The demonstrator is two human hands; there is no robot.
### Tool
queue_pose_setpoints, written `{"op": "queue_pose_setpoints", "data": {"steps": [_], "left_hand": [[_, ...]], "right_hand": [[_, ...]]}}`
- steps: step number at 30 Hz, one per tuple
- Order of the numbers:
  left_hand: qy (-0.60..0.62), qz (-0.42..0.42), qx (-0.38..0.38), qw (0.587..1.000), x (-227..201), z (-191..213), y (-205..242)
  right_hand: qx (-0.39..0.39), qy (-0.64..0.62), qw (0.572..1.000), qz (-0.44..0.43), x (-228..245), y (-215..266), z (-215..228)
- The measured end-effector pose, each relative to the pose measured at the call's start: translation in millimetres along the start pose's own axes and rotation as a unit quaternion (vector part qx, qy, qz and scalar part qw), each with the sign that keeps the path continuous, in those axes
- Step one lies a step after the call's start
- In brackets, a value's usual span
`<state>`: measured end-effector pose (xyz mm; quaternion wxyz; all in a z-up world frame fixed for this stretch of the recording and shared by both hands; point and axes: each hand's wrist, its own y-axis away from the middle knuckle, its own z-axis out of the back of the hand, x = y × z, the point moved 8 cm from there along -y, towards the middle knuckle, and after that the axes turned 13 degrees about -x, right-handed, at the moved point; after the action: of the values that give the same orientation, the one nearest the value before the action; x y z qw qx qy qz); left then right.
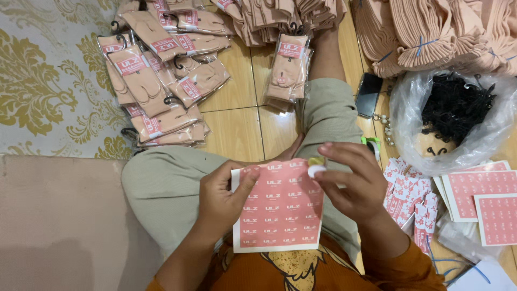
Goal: The person labels packages of socks by peeling small round stickers from a sheet and applying them to the plastic packaging of individual sock units.
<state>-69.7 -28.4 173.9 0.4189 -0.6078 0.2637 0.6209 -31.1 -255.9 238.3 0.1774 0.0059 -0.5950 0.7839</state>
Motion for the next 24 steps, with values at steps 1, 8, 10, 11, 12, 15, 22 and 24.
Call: {"op": "queue_pose_setpoints", "data": {"steps": [1, 8, 10, 11, 12, 15, 22, 24], "left_hand": [[0.007, 0.005, 0.009, 1.000, 1, -4, 1], [0.002, 0.044, -0.001, 0.999, 20, -5, 2], [0.008, 0.051, 0.001, 0.999, 28, -6, 2], [0.017, 0.057, 0.007, 0.998, 32, -9, 1], [0.016, 0.059, 0.007, 0.998, 34, -9, 1], [0.012, 0.086, -0.006, 0.996, 41, -9, -3], [0.070, 0.173, 0.051, 0.981, 95, -20, 1], [0.083, 0.202, 0.044, 0.975, 115, -21, -6]], "right_hand": [[0.009, -0.023, 0.994, -0.106, -13, 6, -8], [0.014, -0.097, 0.986, -0.133, -4, 16, -38], [0.013, -0.121, 0.984, -0.128, -6, 18, -51], [0.011, -0.141, 0.982, -0.122, -6, 19, -57], [0.012, -0.142, 0.982, -0.123, -5, 22, -60], [-0.012, -0.132, 0.991, 0.020, 17, 38, -62], [0.064, -0.290, 0.915, -0.274, -22, 79, -120], [0.154, -0.285, 0.868, -0.377, -34, 115, -135]]}}
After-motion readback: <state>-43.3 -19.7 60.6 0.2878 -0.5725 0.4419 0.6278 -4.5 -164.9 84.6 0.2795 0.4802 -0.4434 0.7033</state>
